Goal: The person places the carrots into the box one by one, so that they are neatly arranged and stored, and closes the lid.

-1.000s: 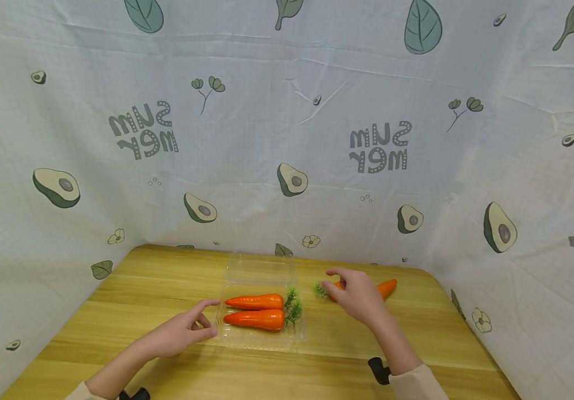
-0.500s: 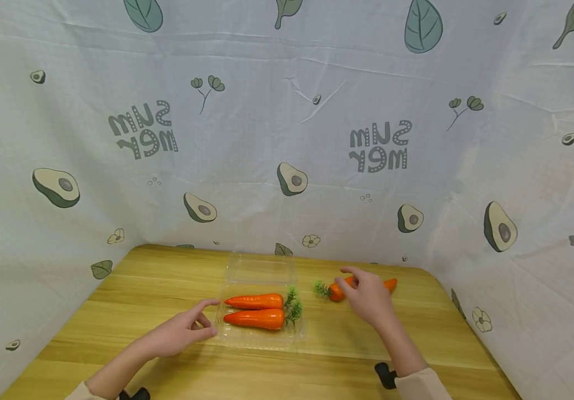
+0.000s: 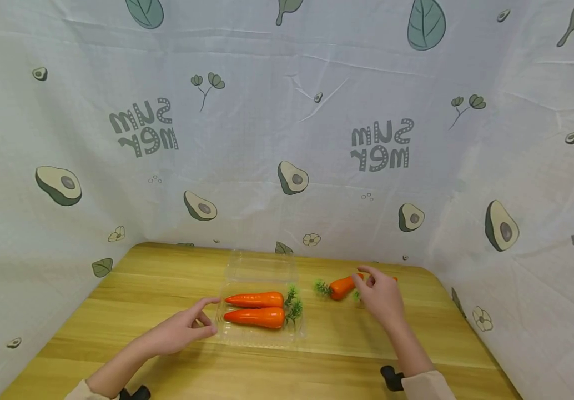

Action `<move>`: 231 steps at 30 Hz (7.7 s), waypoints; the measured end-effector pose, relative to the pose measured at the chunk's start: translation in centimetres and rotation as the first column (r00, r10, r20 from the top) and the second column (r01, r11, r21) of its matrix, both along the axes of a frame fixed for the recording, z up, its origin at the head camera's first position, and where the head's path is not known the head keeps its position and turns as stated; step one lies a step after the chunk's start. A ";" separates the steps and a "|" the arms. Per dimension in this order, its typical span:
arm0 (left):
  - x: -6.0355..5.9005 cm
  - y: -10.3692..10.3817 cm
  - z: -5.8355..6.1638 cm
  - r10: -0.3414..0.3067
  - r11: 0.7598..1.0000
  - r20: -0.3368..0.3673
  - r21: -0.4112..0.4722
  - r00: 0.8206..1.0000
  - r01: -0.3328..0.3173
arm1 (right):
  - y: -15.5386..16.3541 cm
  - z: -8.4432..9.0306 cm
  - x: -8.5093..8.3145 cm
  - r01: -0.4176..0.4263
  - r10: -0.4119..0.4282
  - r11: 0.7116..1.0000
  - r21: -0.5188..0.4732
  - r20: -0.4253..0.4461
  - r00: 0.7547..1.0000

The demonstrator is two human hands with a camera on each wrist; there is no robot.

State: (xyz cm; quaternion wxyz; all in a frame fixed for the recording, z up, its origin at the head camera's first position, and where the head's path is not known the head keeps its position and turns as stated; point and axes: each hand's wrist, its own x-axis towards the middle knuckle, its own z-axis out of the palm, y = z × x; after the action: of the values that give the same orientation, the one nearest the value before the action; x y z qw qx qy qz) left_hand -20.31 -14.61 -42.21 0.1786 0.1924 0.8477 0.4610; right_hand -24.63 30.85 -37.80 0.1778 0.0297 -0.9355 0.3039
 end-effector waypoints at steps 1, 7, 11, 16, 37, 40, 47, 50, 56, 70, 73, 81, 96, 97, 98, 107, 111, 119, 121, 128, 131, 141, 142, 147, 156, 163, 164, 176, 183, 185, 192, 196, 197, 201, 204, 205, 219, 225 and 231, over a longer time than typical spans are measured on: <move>0.0 0.0 0.0 0.002 1.000 0.000 -0.001 1.000 -0.002 | 0.2 -0.1 0.0 0.014 -0.014 1.000 -0.007 0.005 1.000; 0.1 0.0 0.1 0.007 1.000 0.007 0.002 1.000 -0.007 | 1.1 -0.5 -0.2 0.068 -0.067 0.997 -0.035 0.026 0.997; 0.1 0.0 0.1 0.009 1.000 0.009 0.005 1.000 -0.009 | 1.6 -0.8 -0.3 0.097 -0.095 0.995 -0.040 0.046 0.994; 0.2 0.0 0.2 0.010 1.000 0.012 0.006 1.000 -0.010 | 2.3 -1.2 -0.4 0.130 -0.126 0.990 -0.045 0.085 0.988; -0.2 0.1 -0.1 0.000 1.000 0.014 0.000 1.000 0.000 | 4.4 -3.2 -1.3 0.239 -0.223 0.969 -0.059 0.196 0.955; -0.3 0.1 -0.1 0.004 1.000 0.014 -0.004 1.000 -0.004 | 4.6 -3.3 -1.5 0.251 -0.236 0.967 -0.047 0.209 0.949; -0.3 0.0 0.0 0.002 1.000 0.012 -0.002 1.000 -0.002 | 4.7 -3.3 -1.7 0.274 -0.259 0.961 -0.044 0.217 0.941; -0.3 0.0 0.0 0.002 1.000 0.012 -0.002 1.000 -0.002 | 4.7 -3.4 -1.8 0.283 -0.266 0.958 -0.046 0.228 0.937; -0.3 0.0 0.0 0.004 1.000 0.013 -0.004 1.000 -0.003 | 4.7 -3.7 -2.2 0.298 -0.275 0.953 -0.049 0.269 0.923; -0.3 0.0 0.0 0.008 1.000 0.008 -0.006 1.000 -0.008 | 5.2 -4.0 -2.7 0.316 -0.294 0.948 -0.023 0.307 0.905; -0.2 0.1 0.1 0.009 1.000 0.009 -0.006 1.000 -0.009 | 5.3 -4.0 -2.7 0.317 -0.293 0.948 -0.025 0.317 0.902; -0.2 0.1 0.1 0.009 1.000 0.013 -0.006 1.000 -0.009 | 5.6 -4.2 -2.8 0.294 -0.279 0.956 0.006 0.339 0.898; -0.2 0.1 -0.1 0.014 1.000 0.012 -0.005 1.000 -0.014 | 5.7 -4.3 -2.9 0.289 -0.280 0.957 0.030 0.364 0.888; -0.2 0.1 -0.1 0.014 1.000 0.011 -0.005 1.000 -0.014 | 5.8 -4.3 -2.9 0.286 -0.278 0.958 0.032 0.366 0.888; -0.2 0.1 -0.1 0.014 1.000 0.011 -0.005 1.000 -0.014 | 5.8 -4.3 -3.0 0.282 -0.274 0.959 0.034 0.368 0.889; -0.3 0.1 -0.1 0.014 1.000 0.016 0.002 1.000 -0.014 | 5.7 -4.0 -3.1 0.253 -0.254 0.966 0.053 0.387 0.886; -0.2 0.1 -0.1 0.013 1.000 0.022 0.007 1.000 -0.013 | 5.4 -3.8 -2.8 0.245 -0.244 0.968 0.051 0.403 0.882; -0.2 0.1 -0.1 0.011 1.000 0.018 0.003 1.000 -0.011 | 5.1 -3.6 -2.7 0.217 -0.234 0.972 0.089 0.393 0.889; -0.2 0.2 -0.1 0.011 1.000 0.017 0.002 1.000 -0.011 | 5.1 -3.6 -2.7 0.212 -0.232 0.973 0.096 0.394 0.889; -0.2 0.2 0.0 0.009 1.000 0.012 0.003 1.000 -0.009 | 5.1 -3.8 -2.8 0.196 -0.222 0.975 0.104 0.411 0.884; -0.1 0.1 0.0 0.008 1.000 0.013 0.004 1.000 -0.008 | 5.1 -3.8 -2.8 0.196 -0.225 0.974 0.112 0.411 0.884; -0.2 0.1 -0.1 0.014 1.000 0.007 0.000 1.000 -0.014 | 5.6 -3.7 -2.7 0.182 -0.221 0.975 0.131 0.425 0.878; -0.2 0.1 -0.2 0.014 1.000 0.005 0.000 1.000 -0.014 | 5.7 -3.7 -2.7 0.176 -0.216 0.976 0.132 0.428 0.878; -0.2 0.1 -0.2 0.012 1.000 0.007 0.005 1.000 -0.012 | 6.0 -3.5 -2.7 0.156 -0.187 0.982 0.106 0.449 0.874; -0.4 0.1 -0.2 0.008 1.000 0.018 0.008 1.000 -0.009 | 6.6 -3.7 -2.4 0.149 -0.122 0.989 -0.015 0.500 0.857; -0.5 0.0 -0.2 0.005 1.000 0.017 0.011 1.000 -0.005 | 6.7 -3.7 -2.2 0.165 -0.102 0.983 -0.075 0.526 0.845; -0.5 0.0 -0.3 0.004 1.000 0.015 0.010 1.000 -0.004 | 6.7 -3.6 -2.2 0.165 -0.099 0.983 -0.079 0.528 0.843; -0.3 0.1 -0.1 0.010 1.000 0.014 0.003 1.000 -0.011 | 6.2 -3.1 -1.5 0.144 -0.102 0.989 -0.038 0.525 0.845; -0.2 0.2 -0.1 0.014 1.000 0.003 -0.008 1.000 -0.014 | 6.1 -3.3 -1.5 0.097 -0.104 0.995 0.039 0.476 0.873; -0.2 0.1 -0.1 0.013 1.000 0.001 -0.008 1.000 -0.013 | 6.1 -3.4 -1.4 0.087 -0.107 0.994 0.065 0.464 0.879; -0.3 0.0 -0.4 0.008 1.000 0.009 0.008 1.000 -0.008 | 5.8 -3.4 -1.4 0.086 -0.125 0.990 0.108 0.445 0.887; -0.3 -0.1 -0.5 0.006 1.000 0.009 0.014 1.000 -0.006 | 5.7 -3.6 -1.4 0.091 -0.131 0.990 0.109 0.444 0.886; -0.2 -0.1 -0.6 0.006 1.000 0.008 0.014 1.000 -0.006 | 5.7 -3.6 -1.3 0.094 -0.133 0.990 0.107 0.443 0.887; -0.2 0.0 -0.6 0.011 1.000 0.007 0.004 1.000 -0.011 | 5.6 -3.6 -1.3 0.107 -0.144 0.989 0.106 0.451 0.881; -0.1 0.0 -0.5 0.014 1.000 0.008 0.002 1.000 -0.014 | 5.5 -3.5 -1.4 0.114 -0.153 0.987 0.113 0.460 0.875; -0.1 0.0 -0.5 0.013 1.000 0.008 0.002 1.000 -0.013 | 5.5 -3.5 -1.4 0.115 -0.156 0.987 0.116 0.461 0.873; -0.2 0.1 -0.7 0.007 1.000 0.000 0.006 1.000 -0.007 | 5.2 -3.9 -1.5 0.145 -0.196 0.979 0.145 0.458 0.867; -0.4 0.1 -0.7 0.010 1.000 -0.001 0.004 1.000 -0.010 | 5.5 -4.0 -1.5 0.140 -0.184 0.982 0.129 0.449 0.874; -0.4 0.2 -0.5 0.006 1.000 -0.007 -0.001 1.000 -0.006 | 6.0 -3.8 -1.3 0.137 -0.162 0.987 0.087 0.459 0.874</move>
State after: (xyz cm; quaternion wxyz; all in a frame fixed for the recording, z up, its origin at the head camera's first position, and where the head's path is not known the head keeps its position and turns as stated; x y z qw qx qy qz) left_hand -20.72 -14.46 -42.74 0.1742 0.1914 0.8492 0.4604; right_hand -25.94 36.82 -41.64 -0.0290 -0.1116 -0.9579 0.2630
